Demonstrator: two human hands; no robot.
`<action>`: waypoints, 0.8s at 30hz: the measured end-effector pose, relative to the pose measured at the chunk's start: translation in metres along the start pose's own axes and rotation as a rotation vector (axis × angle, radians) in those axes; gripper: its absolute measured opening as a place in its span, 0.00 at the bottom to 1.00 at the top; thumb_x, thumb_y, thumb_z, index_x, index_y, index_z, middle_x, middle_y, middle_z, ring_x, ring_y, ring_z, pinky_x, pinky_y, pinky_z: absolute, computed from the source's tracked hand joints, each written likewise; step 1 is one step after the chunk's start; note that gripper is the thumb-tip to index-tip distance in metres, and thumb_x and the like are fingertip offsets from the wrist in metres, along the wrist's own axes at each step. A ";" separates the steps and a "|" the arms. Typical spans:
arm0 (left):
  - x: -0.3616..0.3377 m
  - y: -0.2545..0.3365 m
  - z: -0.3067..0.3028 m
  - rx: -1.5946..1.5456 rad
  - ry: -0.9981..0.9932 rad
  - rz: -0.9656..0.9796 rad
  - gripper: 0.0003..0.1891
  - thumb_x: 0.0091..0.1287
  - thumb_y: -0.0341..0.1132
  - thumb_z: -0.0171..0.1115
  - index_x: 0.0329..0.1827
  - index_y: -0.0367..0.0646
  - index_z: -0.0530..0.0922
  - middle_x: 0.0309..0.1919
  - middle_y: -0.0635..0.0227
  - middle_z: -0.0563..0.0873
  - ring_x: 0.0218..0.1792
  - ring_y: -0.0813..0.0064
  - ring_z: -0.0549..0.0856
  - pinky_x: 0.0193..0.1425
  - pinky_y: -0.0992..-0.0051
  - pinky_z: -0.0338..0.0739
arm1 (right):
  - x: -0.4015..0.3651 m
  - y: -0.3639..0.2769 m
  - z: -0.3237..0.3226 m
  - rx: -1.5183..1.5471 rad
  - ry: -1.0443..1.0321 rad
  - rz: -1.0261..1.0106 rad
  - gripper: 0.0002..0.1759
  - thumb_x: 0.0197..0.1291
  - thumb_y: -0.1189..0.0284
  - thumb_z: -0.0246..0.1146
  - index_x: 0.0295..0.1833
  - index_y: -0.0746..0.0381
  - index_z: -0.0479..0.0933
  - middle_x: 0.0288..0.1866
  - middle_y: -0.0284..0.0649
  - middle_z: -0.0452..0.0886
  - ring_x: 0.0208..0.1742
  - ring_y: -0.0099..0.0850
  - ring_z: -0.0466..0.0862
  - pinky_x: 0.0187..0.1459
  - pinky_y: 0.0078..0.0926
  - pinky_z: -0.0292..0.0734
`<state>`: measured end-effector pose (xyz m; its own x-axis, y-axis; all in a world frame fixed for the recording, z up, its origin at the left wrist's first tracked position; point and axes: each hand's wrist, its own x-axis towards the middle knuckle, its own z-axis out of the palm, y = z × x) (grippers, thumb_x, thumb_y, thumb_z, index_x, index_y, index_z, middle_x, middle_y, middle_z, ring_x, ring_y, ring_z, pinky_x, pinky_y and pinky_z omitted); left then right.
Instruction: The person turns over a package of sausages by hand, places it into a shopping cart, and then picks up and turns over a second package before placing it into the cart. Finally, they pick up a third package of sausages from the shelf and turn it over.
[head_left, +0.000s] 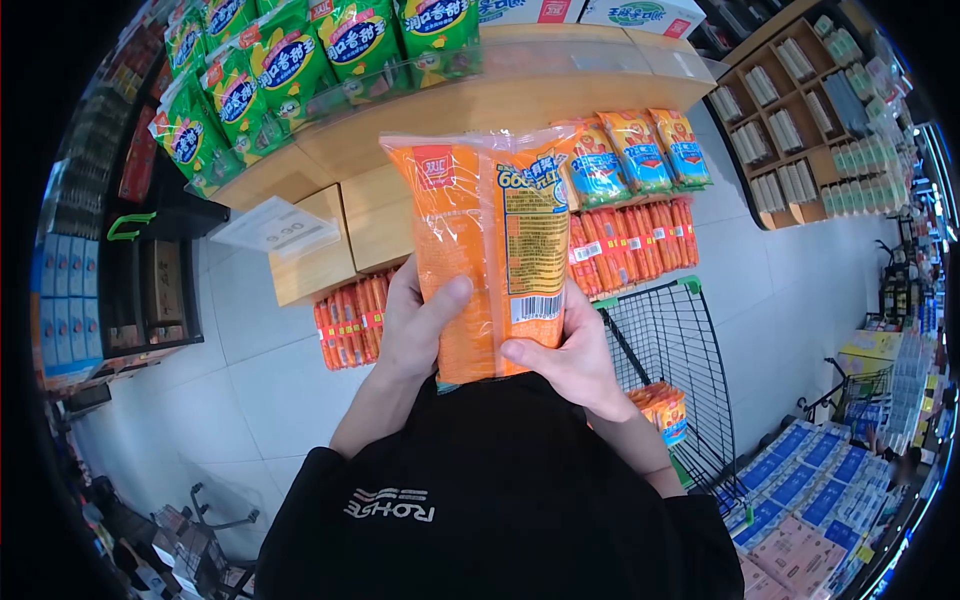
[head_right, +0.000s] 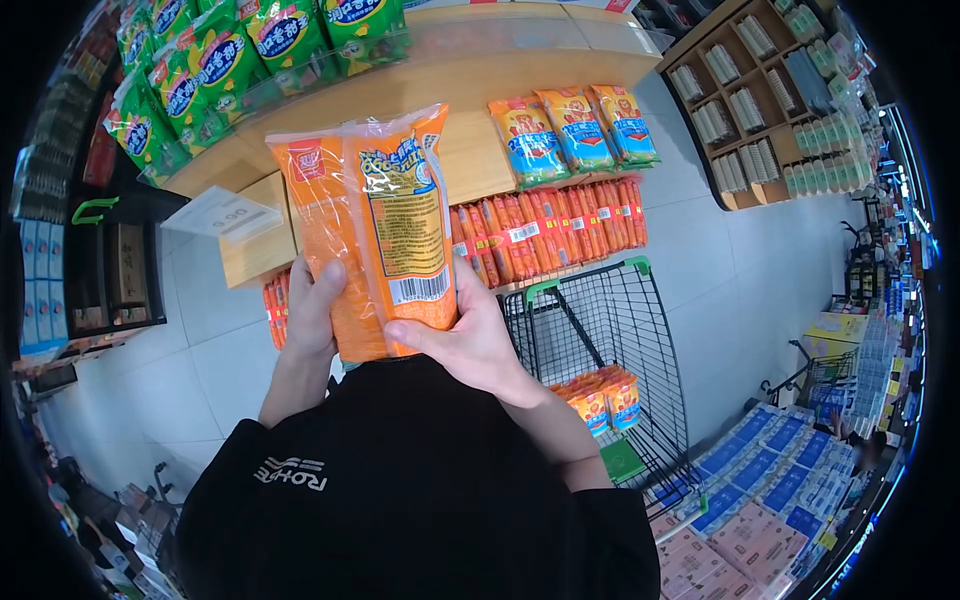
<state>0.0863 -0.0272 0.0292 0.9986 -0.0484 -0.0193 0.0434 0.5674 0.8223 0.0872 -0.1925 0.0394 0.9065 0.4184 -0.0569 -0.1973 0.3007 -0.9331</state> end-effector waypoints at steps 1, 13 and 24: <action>-0.001 0.000 0.001 0.000 0.004 -0.016 0.22 0.62 0.37 0.58 0.56 0.35 0.66 0.48 0.63 0.77 0.47 0.76 0.78 0.52 0.74 0.73 | -0.002 0.002 -0.001 0.006 0.007 0.011 0.28 0.50 0.78 0.66 0.56 0.65 0.63 0.49 0.35 0.74 0.50 0.21 0.74 0.53 0.23 0.70; -0.012 -0.010 0.014 -0.280 0.198 -0.248 0.28 0.71 0.52 0.31 0.63 0.41 0.60 0.59 0.63 0.70 0.57 0.72 0.72 0.61 0.71 0.65 | -0.009 0.003 -0.003 0.035 0.070 -0.041 0.26 0.53 0.79 0.63 0.58 0.66 0.63 0.50 0.35 0.74 0.51 0.21 0.74 0.55 0.23 0.68; -0.028 -0.021 0.007 -0.158 0.061 -0.142 0.27 0.72 0.50 0.27 0.65 0.42 0.57 0.60 0.61 0.68 0.58 0.67 0.71 0.63 0.66 0.65 | -0.021 0.011 -0.011 0.035 0.022 -0.105 0.22 0.56 0.72 0.62 0.55 0.67 0.67 0.48 0.35 0.76 0.48 0.18 0.73 0.52 0.20 0.67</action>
<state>0.0573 -0.0435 0.0164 0.9819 -0.0896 -0.1671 0.1829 0.6801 0.7099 0.0705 -0.2078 0.0266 0.9308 0.3640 0.0326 -0.1132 0.3720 -0.9213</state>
